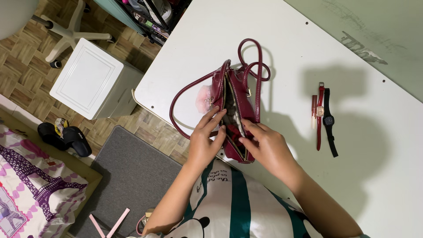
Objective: The person packs a maroon handbag with daily essentials on a white table. They place a pink compact, a round tin, a foundation bottle, a red lipstick, a pink tube, a plaid cloth, a pink hair clip, a white tube, a red watch, and a black watch into the bag, then zip it closed.
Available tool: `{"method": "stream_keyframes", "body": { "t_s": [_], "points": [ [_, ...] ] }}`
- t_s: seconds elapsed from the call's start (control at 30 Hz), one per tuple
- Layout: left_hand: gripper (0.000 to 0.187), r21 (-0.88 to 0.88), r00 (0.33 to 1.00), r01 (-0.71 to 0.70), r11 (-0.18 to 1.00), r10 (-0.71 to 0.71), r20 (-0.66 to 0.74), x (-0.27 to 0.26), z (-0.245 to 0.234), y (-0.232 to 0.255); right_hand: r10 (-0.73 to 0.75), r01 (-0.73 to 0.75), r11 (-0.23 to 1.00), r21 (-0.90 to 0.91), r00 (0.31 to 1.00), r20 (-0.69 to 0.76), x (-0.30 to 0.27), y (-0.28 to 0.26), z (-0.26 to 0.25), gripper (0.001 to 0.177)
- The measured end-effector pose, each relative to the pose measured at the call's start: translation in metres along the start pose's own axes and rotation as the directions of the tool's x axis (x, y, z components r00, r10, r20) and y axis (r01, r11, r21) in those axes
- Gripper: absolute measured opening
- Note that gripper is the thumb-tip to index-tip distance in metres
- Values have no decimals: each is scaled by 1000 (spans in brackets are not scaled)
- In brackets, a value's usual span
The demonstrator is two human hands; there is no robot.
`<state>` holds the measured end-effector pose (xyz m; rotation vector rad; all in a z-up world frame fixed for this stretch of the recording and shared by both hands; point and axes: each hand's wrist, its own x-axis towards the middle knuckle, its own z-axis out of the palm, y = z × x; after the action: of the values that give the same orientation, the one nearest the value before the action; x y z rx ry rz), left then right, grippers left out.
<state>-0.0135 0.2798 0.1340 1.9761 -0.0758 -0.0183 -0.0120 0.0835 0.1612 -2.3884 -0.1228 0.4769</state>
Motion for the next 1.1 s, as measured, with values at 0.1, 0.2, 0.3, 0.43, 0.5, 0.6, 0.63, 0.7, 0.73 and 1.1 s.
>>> {"method": "stream_keyframes", "body": {
  "t_s": [0.1,0.2,0.3,0.43,0.5,0.6,0.63,0.7,0.73,1.1],
  "points": [
    [41,-123,982,182,976,-175,69,0,-7,-1,-142,131,980,-152,988,-59,-5,5,0,53],
    [40,-105,976,210,972,-202,87,1,-9,-2,-208,166,959,-231,963,-171,-7,11,4,54],
    [38,-114,966,252,961,-241,98,0,-10,-6,-169,116,971,-207,949,-265,-11,18,3,50],
    [38,-109,996,92,990,-90,26,-2,-5,-14,40,-38,999,13,972,-231,-16,28,1,51],
    [37,-104,996,91,990,-89,22,-3,-2,-15,9,-1,1000,31,966,-260,-18,31,3,48],
    [41,-22,972,231,973,-230,49,-5,3,-12,-70,81,996,31,961,-266,-18,36,7,43],
    [42,96,993,117,988,-119,15,-5,5,-10,-173,175,984,-22,939,-298,-19,39,8,39],
    [45,329,993,-107,938,117,-10,-5,10,-4,-373,345,928,-142,863,-339,-24,47,9,30],
    [46,328,994,-101,939,111,-11,-4,15,1,-384,368,923,-113,858,-341,-28,53,7,29],
    [54,89,896,-370,925,331,295,-16,128,56,104,-84,995,62,750,-653,-43,198,-22,25]
  ]
}}
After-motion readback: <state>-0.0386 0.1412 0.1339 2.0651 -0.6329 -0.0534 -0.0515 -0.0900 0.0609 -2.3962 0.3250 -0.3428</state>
